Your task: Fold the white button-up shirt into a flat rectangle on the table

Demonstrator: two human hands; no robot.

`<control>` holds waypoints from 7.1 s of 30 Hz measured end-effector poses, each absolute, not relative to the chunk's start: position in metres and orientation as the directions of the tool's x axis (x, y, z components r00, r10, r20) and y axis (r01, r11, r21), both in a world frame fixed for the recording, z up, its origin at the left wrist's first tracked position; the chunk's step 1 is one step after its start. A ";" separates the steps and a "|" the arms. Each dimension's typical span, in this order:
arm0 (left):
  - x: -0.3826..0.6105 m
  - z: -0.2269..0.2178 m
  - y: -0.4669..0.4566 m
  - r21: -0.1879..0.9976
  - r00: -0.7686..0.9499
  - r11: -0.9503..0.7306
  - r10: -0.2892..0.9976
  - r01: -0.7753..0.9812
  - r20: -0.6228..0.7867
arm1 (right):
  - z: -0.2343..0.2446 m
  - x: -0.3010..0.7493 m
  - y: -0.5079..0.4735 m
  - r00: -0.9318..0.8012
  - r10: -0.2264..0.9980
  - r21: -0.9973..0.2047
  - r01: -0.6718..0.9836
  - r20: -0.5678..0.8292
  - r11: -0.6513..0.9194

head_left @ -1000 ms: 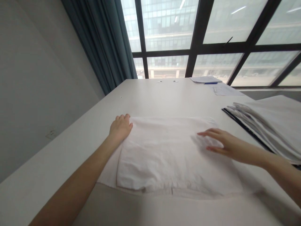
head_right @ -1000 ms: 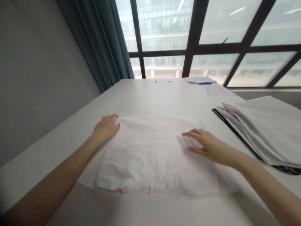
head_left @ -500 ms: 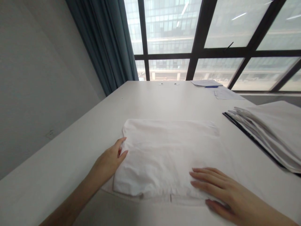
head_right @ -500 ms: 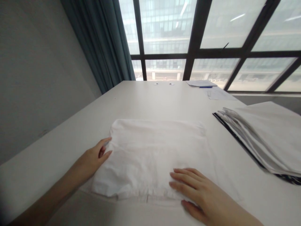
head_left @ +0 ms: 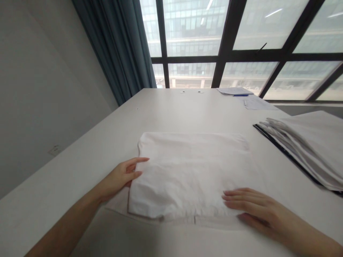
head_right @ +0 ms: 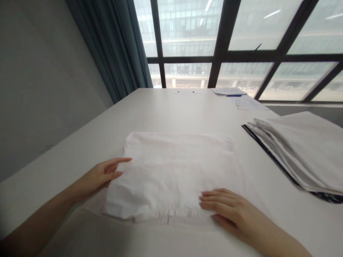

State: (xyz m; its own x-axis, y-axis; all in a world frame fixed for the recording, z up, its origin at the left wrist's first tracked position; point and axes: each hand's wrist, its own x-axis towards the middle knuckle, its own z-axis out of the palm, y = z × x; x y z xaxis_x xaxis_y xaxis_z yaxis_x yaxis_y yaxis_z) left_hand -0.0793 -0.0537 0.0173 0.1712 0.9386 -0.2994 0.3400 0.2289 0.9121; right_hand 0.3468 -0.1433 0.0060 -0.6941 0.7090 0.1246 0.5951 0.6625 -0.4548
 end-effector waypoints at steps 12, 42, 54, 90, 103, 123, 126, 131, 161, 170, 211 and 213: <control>-0.074 0.023 -0.054 0.874 0.164 0.287 0.913 0.392 -0.373 | 0.025 0.353 -0.142 -0.708 0.705 -0.578 0.565 0.027 0.589; -0.017 0.015 -0.105 0.242 0.889 -0.899 0.415 0.366 0.194 | 0.013 0.346 -0.140 -0.628 0.773 -0.836 0.471 -0.092 0.283; -0.021 0.021 -0.096 0.659 0.878 -0.664 0.479 0.353 0.013 | 0.015 0.357 -0.133 -0.737 0.658 -0.838 0.450 -0.153 0.309; 0.064 0.000 0.028 0.018 0.679 -0.680 0.731 0.733 -0.068 | -0.013 0.283 -0.006 -0.511 0.857 -0.146 0.845 0.059 0.514; 0.060 -0.016 0.039 0.069 0.674 -0.671 0.737 0.738 -0.037 | -0.022 0.272 0.038 -0.381 0.920 -0.104 0.915 0.088 0.389; 0.050 -0.012 0.016 0.060 0.671 -0.668 0.739 0.742 -0.066 | -0.038 0.372 0.032 -0.119 0.986 -0.002 0.993 0.119 0.120; 0.048 -0.011 0.014 0.079 0.682 -0.678 0.729 0.731 -0.061 | -0.039 0.371 0.024 -0.130 0.972 -0.005 0.991 0.196 0.134; 0.042 -0.011 0.019 0.128 0.684 -0.678 0.729 0.724 -0.007 | -0.032 0.368 0.017 -0.248 0.900 -0.008 0.963 0.358 0.269; -0.045 -0.019 0.083 0.131 -0.120 0.095 0.972 0.987 0.203 | -0.039 0.407 0.027 0.231 0.911 -0.182 0.967 0.342 -0.177; -0.054 -0.016 0.084 0.158 -0.226 0.189 0.936 0.969 0.271 | -0.040 0.409 0.031 0.325 0.879 -0.340 0.918 0.350 -0.204; -0.063 -0.031 0.098 0.490 -0.192 -0.026 0.901 0.872 0.389 | -0.024 0.404 0.024 0.419 0.821 -0.720 0.694 0.388 -0.014; -0.064 -0.031 0.098 0.512 -0.194 -0.047 0.893 0.858 0.407 | -0.023 0.404 0.024 0.422 0.825 -0.711 0.703 0.375 -0.036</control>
